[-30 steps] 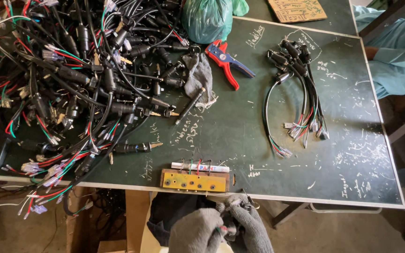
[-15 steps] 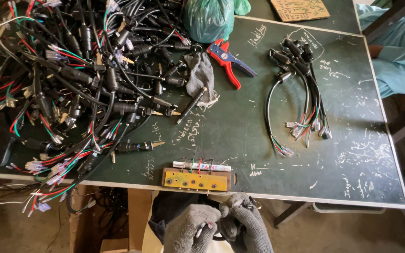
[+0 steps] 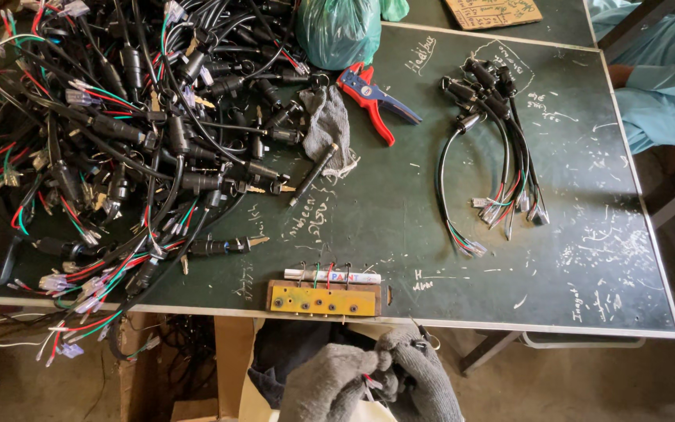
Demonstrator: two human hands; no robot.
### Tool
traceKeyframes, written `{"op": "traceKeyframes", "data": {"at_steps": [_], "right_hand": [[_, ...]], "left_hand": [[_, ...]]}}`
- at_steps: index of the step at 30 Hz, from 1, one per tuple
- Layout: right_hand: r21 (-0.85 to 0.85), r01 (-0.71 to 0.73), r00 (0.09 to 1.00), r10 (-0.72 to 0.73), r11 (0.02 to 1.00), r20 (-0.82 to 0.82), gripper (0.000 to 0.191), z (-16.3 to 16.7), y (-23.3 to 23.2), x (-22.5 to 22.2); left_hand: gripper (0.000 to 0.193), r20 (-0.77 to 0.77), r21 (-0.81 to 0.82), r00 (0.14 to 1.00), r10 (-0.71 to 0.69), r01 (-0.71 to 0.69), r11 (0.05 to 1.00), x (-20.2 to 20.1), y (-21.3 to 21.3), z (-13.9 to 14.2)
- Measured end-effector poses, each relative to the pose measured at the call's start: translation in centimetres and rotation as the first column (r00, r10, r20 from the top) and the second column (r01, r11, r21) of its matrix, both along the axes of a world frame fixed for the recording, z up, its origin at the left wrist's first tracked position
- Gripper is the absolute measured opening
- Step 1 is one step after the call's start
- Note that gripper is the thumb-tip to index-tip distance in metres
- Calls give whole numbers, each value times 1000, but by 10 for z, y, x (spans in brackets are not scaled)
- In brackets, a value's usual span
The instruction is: The person repeatedly picks up black cables with exposed wires, strips the ends, and inserts them into a yellow terminal block on the table. They handle multiple cables one at a time, occasionally moving other cables aside to access the work area.
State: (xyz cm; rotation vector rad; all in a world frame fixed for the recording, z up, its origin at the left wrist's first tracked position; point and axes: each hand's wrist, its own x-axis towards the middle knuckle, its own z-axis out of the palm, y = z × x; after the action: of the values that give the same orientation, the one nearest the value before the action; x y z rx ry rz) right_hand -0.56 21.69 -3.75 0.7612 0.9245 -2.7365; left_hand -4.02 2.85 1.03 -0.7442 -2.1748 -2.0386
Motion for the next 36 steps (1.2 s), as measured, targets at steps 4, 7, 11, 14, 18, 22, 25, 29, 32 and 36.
{"op": "traceKeyframes", "data": {"at_steps": [4,7,11,14,18,22,25,29,32,36], "right_hand": [[86,-58,995,65,995,-75,29,5,-3,5],[287,-84,982,129,954,-140,39,8,-9,4],[553,-27,972,151,833,-180,44,5,-15,5],[442,-5,990,-57,897,126,38,-3,-15,12],[590,15,991,66,807,-116,38,-18,-2,11],[719,-58,977,187,693,-101,39,-21,6,9],[600,-18,977,141,800,-158,30,-18,2,8],[511,-78,992,119,856,-48,26,-14,-6,4],[607,-40,982,144,794,-124,30,-14,-7,1],[527,-124,974,206,841,-99,24,-16,-5,0]], "left_hand": [[19,-19,-28,991,135,-136,990,-6,1,4],[20,-47,-81,977,209,-213,974,-6,3,5],[22,-6,-172,966,260,-257,951,-2,9,9],[22,-84,-175,971,225,-237,956,-2,10,11],[23,-4,-188,985,170,-167,968,-5,9,12],[24,-58,-210,986,156,-165,964,-9,9,9],[24,-53,-233,988,144,-152,960,-10,9,8],[23,-18,-222,984,176,-176,959,-9,6,7],[25,-51,-169,985,163,-170,971,-9,3,7],[29,-75,-216,981,180,-192,957,-10,1,9]]}}
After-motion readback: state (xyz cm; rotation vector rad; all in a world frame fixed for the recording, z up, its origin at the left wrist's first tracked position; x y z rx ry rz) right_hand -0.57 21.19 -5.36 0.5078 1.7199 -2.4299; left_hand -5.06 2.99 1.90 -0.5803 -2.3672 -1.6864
